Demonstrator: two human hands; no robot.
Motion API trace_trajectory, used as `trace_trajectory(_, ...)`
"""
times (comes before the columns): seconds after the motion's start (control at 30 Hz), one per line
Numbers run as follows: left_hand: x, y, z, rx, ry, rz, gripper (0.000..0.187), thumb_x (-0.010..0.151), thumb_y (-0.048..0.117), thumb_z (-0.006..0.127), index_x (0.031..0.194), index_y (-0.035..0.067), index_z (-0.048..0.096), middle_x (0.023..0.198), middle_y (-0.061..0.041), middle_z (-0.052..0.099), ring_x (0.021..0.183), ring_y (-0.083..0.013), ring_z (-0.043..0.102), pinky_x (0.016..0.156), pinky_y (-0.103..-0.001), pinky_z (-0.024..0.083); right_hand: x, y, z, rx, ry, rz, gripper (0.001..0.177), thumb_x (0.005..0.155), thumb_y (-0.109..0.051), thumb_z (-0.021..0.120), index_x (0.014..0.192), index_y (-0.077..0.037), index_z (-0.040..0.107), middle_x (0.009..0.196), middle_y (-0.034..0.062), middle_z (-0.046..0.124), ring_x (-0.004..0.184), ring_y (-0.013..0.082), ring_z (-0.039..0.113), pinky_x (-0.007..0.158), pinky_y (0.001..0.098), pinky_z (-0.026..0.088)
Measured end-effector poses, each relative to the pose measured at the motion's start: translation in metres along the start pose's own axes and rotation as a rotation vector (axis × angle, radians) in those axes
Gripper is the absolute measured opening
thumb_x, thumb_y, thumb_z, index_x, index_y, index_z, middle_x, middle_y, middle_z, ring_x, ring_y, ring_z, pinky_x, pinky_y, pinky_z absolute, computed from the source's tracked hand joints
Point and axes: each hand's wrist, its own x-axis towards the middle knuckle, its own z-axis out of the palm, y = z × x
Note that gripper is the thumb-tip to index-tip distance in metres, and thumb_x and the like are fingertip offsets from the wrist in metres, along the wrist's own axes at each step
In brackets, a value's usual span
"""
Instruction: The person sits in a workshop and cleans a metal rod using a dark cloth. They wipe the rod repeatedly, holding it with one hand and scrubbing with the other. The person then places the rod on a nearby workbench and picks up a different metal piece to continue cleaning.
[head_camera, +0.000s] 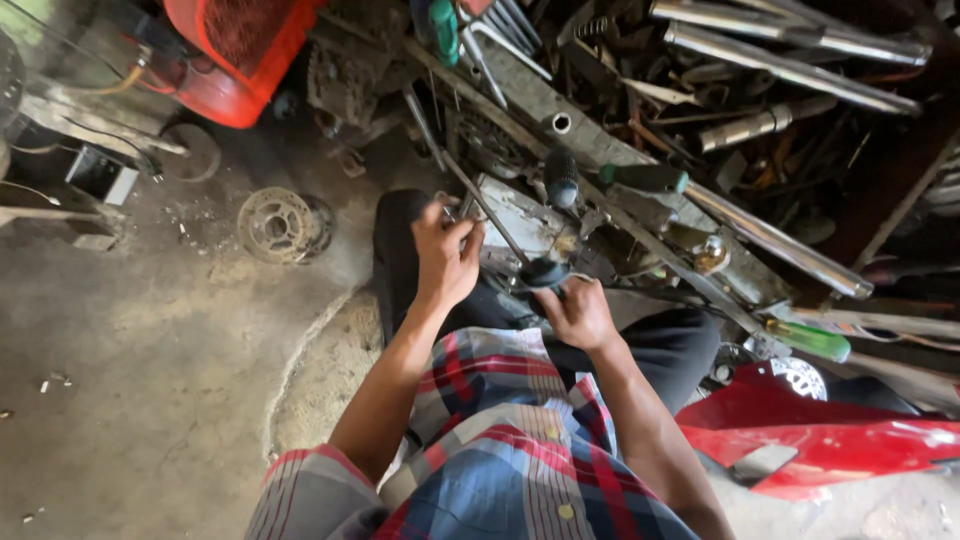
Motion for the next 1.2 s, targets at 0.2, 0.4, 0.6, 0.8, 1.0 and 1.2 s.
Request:
trace_trajectory(0.2, -0.042, -0.021, 0.051, -0.573, 0.226, -0.554, 0.027, 0.094, 0.013, 0.072, 0.114, 0.001, 0.059, 0.096, -0.003, 0.058, 0.083, -0.0129, 0.056, 0.074, -0.028, 0.048, 0.001, -0.001, 0.028, -0.173, 0.174, -0.175, 0.01, 0.087, -0.012, 0.075, 0.092, -0.004, 0.072, 0.079, 0.0161, 0.07, 0.073, 0.0364, 0.066, 0.067, 0.0465, 0.054)
trace_trajectory(0.4, -0.036, 0.019, 0.037, -0.854, 0.058, -0.705, 0.016, 0.099, 0.011, 0.068, 0.109, -0.001, 0.061, 0.096, -0.005, 0.071, 0.085, -0.012, 0.071, 0.078, -0.027, 0.056, -0.004, 0.014, 0.038, -0.314, 0.268, -0.348, 0.014, 0.076, -0.011, 0.082, 0.083, -0.005, 0.07, 0.08, 0.0128, 0.07, 0.076, 0.0366, 0.066, 0.071, 0.0471, 0.055)
trace_trajectory(0.6, -0.044, 0.001, 0.031, -0.838, -0.061, -0.666, 0.014, 0.101, 0.009, 0.068, 0.105, -0.004, 0.066, 0.092, -0.009, 0.074, 0.086, -0.0138, 0.074, 0.077, -0.026, 0.057, 0.006, 0.012, 0.015, -0.255, 0.167, -0.38, 0.015, 0.073, -0.01, 0.082, 0.085, -0.006, 0.075, 0.081, 0.0132, 0.07, 0.076, 0.0361, 0.066, 0.069, 0.0454, 0.055)
trace_trajectory(0.8, -0.049, -0.007, 0.031, -0.914, -0.065, -0.67, 0.013, 0.101, 0.008, 0.064, 0.109, -0.002, 0.066, 0.096, -0.006, 0.075, 0.088, -0.0109, 0.072, 0.077, -0.025, 0.059, 0.007, 0.033, -0.001, -0.308, 0.039, -0.538, 0.015, 0.072, -0.016, 0.083, 0.072, -0.008, 0.07, 0.074, 0.0104, 0.066, 0.075, 0.0331, 0.065, 0.069, 0.0432, 0.056)
trace_trajectory(1.0, -0.059, -0.015, 0.04, -0.907, -0.06, -0.664, 0.014, 0.103, 0.007, 0.066, 0.111, -0.004, 0.066, 0.096, -0.009, 0.074, 0.084, -0.0114, 0.067, 0.073, -0.025, 0.053, 0.009, 0.045, -0.001, -0.337, -0.08, -0.513, 0.022, 0.074, -0.017, 0.083, 0.065, -0.008, 0.065, 0.068, 0.0089, 0.061, 0.071, 0.0315, 0.062, 0.061, 0.0451, 0.051)
trace_trajectory(1.2, -0.05, -0.013, 0.04, -0.931, -0.04, -0.673, 0.014, 0.101, 0.007, 0.065, 0.111, -0.003, 0.065, 0.097, -0.007, 0.074, 0.089, -0.013, 0.073, 0.078, -0.026, 0.06, 0.007, 0.032, 0.004, -0.186, -0.094, -0.185, 0.017, 0.081, -0.018, 0.081, 0.075, -0.004, 0.071, 0.074, 0.0153, 0.066, 0.073, 0.0359, 0.066, 0.066, 0.0452, 0.054)
